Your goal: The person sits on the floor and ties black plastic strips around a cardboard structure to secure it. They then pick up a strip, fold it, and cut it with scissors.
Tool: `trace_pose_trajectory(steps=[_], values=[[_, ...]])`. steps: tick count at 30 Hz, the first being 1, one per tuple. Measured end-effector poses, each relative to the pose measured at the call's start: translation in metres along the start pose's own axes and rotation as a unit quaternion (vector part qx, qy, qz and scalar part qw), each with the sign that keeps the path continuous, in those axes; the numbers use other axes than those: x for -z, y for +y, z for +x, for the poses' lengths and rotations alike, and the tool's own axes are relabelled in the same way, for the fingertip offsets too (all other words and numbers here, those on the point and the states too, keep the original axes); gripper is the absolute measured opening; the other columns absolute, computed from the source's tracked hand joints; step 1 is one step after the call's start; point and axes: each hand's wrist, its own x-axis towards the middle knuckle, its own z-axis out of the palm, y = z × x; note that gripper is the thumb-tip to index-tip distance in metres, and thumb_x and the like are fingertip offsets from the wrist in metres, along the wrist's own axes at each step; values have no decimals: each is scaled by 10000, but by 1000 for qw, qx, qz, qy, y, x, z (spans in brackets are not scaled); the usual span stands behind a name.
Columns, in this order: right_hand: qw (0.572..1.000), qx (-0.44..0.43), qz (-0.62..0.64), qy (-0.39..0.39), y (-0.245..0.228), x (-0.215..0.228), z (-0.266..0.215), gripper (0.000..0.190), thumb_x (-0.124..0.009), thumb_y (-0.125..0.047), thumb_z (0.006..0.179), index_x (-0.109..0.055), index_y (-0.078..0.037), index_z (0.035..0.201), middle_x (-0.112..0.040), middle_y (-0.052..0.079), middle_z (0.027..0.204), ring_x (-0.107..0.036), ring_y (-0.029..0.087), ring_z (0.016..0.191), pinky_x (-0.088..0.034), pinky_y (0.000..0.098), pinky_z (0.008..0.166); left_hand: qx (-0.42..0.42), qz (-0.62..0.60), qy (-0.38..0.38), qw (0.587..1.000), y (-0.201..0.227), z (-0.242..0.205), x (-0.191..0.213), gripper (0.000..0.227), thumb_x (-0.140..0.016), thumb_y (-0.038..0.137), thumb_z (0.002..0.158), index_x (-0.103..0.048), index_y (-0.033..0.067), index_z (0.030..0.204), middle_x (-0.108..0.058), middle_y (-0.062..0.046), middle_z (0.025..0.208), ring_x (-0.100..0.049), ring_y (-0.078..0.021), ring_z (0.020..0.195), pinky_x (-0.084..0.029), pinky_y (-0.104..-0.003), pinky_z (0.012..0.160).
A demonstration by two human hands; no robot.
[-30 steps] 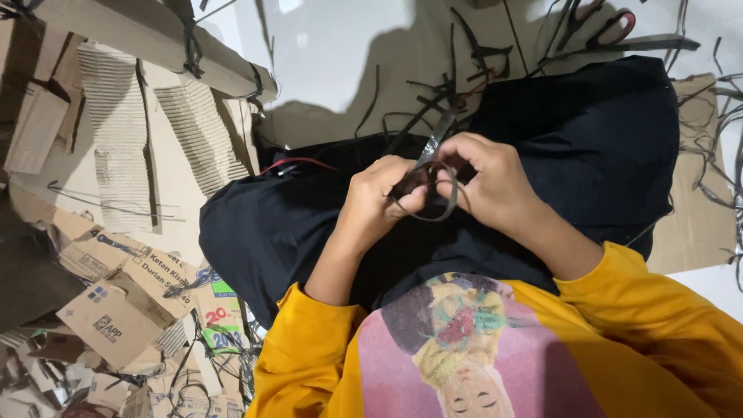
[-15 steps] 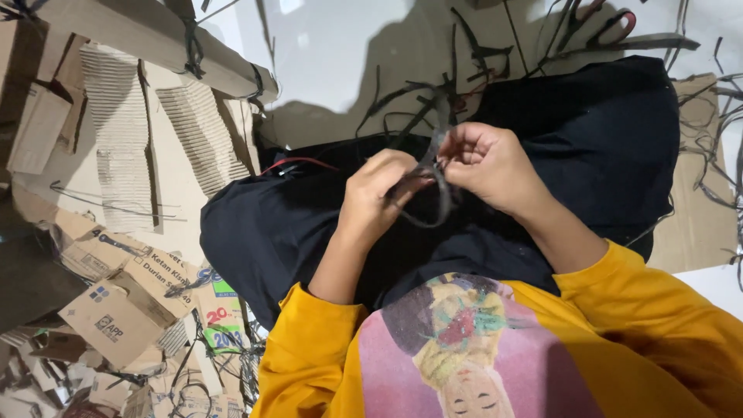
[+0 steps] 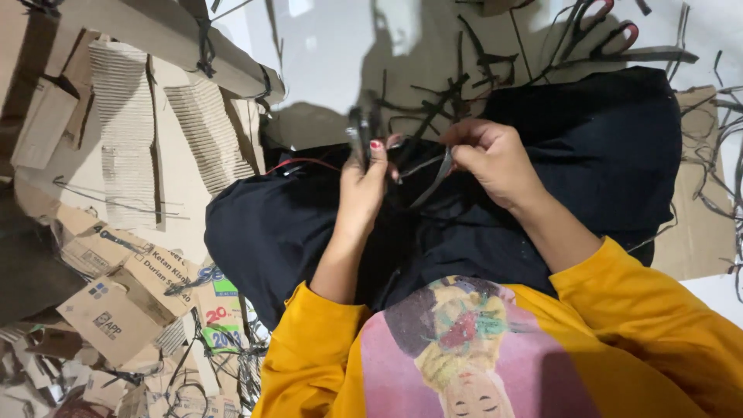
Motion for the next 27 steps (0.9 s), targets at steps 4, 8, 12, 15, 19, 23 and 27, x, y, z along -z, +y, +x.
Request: trace_pose_trajectory(steps=[4,8,12,15,19,23,27], values=[[996,51,-62,47,-7,-2,-5,308,-635,7,805,-761,-31,1084,-721,92,879,-699,111,725,-602,275,679,7,37,-33,999,35,-19,-7,422,-568,476,1034,-783,118,1092,-526,-8,495,-495,-98,475,-402,-238,474],[944,269,-177,66,-22,-4,-12,238,-664,57,839,-789,-40,1017,-687,96,894,-703,193,800,-582,311,722,-94,164,33,981,57,-29,-17,582,-939,394,675,-742,103,1139,-739,-181,968,-721,-347,960,-577,-443,861],[885,396,-238,61,-36,-9,-21,216,-698,99,874,-792,-61,984,-653,94,957,-663,251,848,-579,383,765,-242,194,85,947,54,-33,-20,421,-923,349,727,-769,309,1117,-640,-11,1237,-678,-219,1164,-560,-339,991],[873,432,-221,52,-43,-11,-24,203,-698,118,866,-778,-38,967,-649,123,953,-675,277,838,-573,395,756,-256,177,71,948,46,-25,-20,464,-961,357,691,-776,323,1115,-694,-24,1081,-718,-230,1032,-583,-329,931],[870,443,-212,45,-46,-13,-22,199,-708,126,870,-784,-37,954,-665,126,957,-685,266,824,-571,368,749,-151,146,-9,978,46,-30,-25,146,-906,235,751,-803,231,854,-767,-27,740,-774,-239,780,-602,-314,729],[913,371,-166,46,-42,-13,-20,199,-718,94,904,-752,3,1079,-664,145,987,-688,249,862,-579,360,770,-101,47,-20,994,38,-23,-29,54,-838,201,842,-791,177,831,-747,-14,682,-690,-77,715,-568,-274,674],[988,110,-109,-14,-19,-12,-13,516,-858,-154,854,-630,-96,1313,-703,115,1136,-697,194,1023,-564,347,921,-118,32,2,992,6,-11,-18,49,-768,152,926,-776,124,886,-712,-15,680,-596,-37,730,-543,-284,690]])
